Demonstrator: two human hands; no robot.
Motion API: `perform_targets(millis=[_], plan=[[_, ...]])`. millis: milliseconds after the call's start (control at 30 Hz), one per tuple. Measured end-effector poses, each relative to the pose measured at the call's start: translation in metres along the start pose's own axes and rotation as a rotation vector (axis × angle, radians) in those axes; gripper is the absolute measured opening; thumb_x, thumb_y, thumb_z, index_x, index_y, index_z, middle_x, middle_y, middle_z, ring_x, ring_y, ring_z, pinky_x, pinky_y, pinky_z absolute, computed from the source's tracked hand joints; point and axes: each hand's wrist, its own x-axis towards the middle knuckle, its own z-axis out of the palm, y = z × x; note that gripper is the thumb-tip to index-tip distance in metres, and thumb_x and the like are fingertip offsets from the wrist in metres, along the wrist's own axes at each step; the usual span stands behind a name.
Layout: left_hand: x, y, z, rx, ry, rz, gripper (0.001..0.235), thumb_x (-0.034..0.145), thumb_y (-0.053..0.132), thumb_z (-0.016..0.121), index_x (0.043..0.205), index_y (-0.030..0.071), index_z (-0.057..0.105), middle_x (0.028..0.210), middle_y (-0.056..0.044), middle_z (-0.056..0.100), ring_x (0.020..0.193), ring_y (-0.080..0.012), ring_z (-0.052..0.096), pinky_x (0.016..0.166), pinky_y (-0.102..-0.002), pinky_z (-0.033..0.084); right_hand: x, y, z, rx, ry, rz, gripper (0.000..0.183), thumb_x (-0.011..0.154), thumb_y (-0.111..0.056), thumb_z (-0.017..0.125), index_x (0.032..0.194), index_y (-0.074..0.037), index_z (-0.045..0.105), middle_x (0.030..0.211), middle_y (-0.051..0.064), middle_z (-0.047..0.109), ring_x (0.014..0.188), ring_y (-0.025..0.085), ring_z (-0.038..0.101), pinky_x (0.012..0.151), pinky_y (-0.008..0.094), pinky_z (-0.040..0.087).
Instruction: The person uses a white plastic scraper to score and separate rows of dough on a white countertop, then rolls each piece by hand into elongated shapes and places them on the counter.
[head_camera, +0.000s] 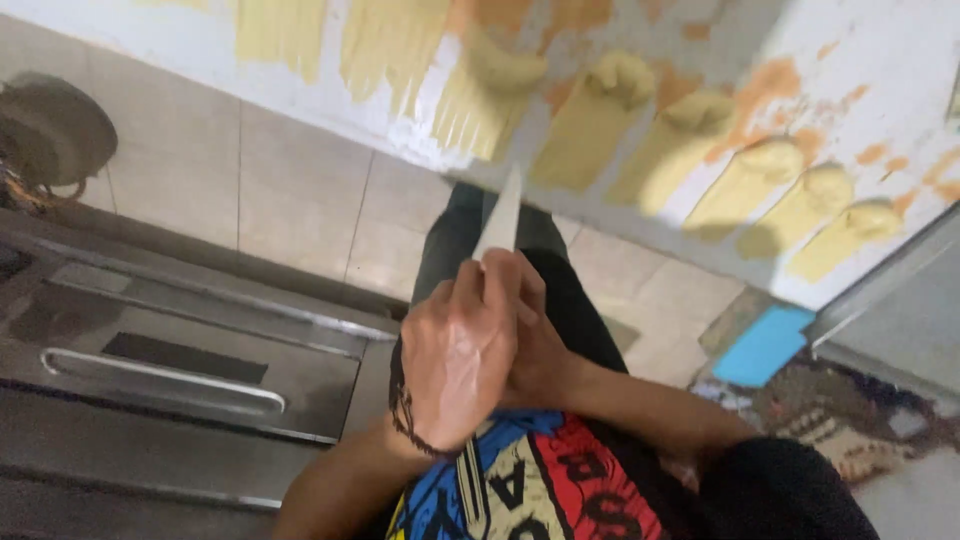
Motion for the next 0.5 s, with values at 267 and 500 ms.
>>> perform_targets(millis=[267, 500], plan=[[0.054, 0.026, 0.008, -0.028, 0.080, 0.007, 0.013, 0.087, 0.009, 0.046, 0.075, 0.010, 0.042, 0.051, 0.003, 0.029, 0.037, -0.0062, 0.026, 0.029, -0.022, 0.022, 0.025, 0.023, -0.042, 0.021, 0.076, 0.108, 0.018, 0.083, -0.025, 0.045, 0.077, -0.008, 0.039, 0.067, 0.004, 0.034, 0.070, 0.020, 0.034, 0.066, 0.039, 0.028], [0.043, 0.037, 0.014, 0.037, -0.182, -0.132, 0.011, 0.080, 0.009, 0.046, 0.073, 0.010, 0.037, 0.054, -0.003, 0.042, 0.040, -0.0196, 0.050, 0.025, -0.034, 0.035, 0.020, 0.027, -0.049, 0.127, 0.054, 0.095, 0.017, 0.083, -0.024, 0.044, 0.077, -0.008, 0.041, 0.067, 0.003, 0.036, 0.070, 0.020, 0.036, 0.067, 0.039, 0.028]])
